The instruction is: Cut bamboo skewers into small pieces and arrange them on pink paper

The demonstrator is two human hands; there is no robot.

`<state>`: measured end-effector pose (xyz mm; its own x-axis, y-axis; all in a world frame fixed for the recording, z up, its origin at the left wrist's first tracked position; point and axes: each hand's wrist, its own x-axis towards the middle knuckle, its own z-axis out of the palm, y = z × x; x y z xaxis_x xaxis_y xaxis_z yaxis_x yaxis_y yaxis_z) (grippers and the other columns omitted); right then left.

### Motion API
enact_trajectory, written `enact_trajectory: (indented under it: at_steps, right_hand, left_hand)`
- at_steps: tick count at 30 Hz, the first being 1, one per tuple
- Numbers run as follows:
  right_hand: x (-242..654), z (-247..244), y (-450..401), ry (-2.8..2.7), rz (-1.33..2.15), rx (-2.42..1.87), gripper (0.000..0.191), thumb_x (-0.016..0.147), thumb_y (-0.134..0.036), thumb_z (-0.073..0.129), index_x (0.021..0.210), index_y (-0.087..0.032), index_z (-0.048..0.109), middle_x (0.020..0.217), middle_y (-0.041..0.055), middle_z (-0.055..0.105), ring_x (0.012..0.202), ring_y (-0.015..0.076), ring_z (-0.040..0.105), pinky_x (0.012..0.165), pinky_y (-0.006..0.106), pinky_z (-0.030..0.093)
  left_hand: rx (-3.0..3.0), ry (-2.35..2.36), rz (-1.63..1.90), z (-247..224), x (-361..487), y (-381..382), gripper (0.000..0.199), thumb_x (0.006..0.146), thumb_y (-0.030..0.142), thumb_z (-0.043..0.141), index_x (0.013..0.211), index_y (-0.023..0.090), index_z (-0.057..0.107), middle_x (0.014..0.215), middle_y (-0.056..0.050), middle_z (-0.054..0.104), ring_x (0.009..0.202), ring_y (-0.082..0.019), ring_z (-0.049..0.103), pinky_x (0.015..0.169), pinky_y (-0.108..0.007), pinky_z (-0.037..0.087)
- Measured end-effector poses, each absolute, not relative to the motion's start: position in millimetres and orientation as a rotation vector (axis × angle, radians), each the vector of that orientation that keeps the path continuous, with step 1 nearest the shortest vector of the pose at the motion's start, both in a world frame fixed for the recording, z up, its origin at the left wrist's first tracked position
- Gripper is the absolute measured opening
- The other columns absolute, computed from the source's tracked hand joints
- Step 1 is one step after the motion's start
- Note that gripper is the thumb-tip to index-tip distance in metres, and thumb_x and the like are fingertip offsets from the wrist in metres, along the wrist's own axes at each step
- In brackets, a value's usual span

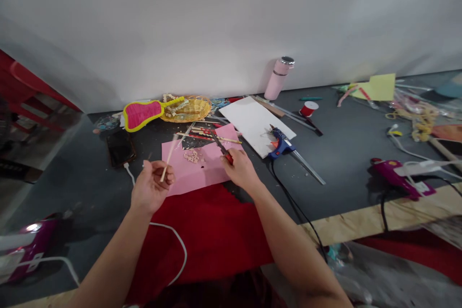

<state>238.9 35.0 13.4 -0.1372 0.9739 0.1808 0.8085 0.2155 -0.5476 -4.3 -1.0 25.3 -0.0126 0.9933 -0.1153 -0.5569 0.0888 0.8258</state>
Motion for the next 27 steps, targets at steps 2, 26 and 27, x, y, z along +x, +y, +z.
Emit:
enact_trajectory:
  at_steps: [2,26,27]
  right_hand:
    - [243,4,40,-2.051,0.319,-1.631,0.016,0.084,-0.029,0.046,0.077,-0.018,0.055,0.085,0.0069,0.061,0.083,0.0204,0.054,0.078,0.033,0.038]
    - [209,4,32,-2.337,0.004,-1.477,0.025,0.090,-0.024,0.046,0.110,-0.026,0.062,0.109,0.0064,0.062,0.105,0.0246,0.047,0.084,0.038,0.037]
    - [204,3,31,-2.367,-0.007,-1.496,0.026,0.090,-0.023,0.047,0.112,-0.027,0.061,0.110,0.0061,0.061,0.105,0.0253,0.046,0.083,0.039,0.036]
  left_hand:
    - [0.666,0.863,1.379,24,-5,0,0.032,0.074,0.048,0.065,0.075,0.017,0.062,0.067,-0.002,0.066,0.056,-0.009,0.058,0.053,-0.020,0.047]
    - [0.692,0.962,1.002,8,0,4,0.024,0.071,0.016,0.066,0.093,0.015,0.056,0.106,-0.008,0.059,0.059,-0.004,0.052,0.049,-0.017,0.037]
    - [0.688,0.971,1.001,8,0,4,0.024,0.071,0.016,0.066,0.093,0.015,0.056,0.103,-0.008,0.059,0.059,-0.004,0.051,0.048,-0.017,0.036]
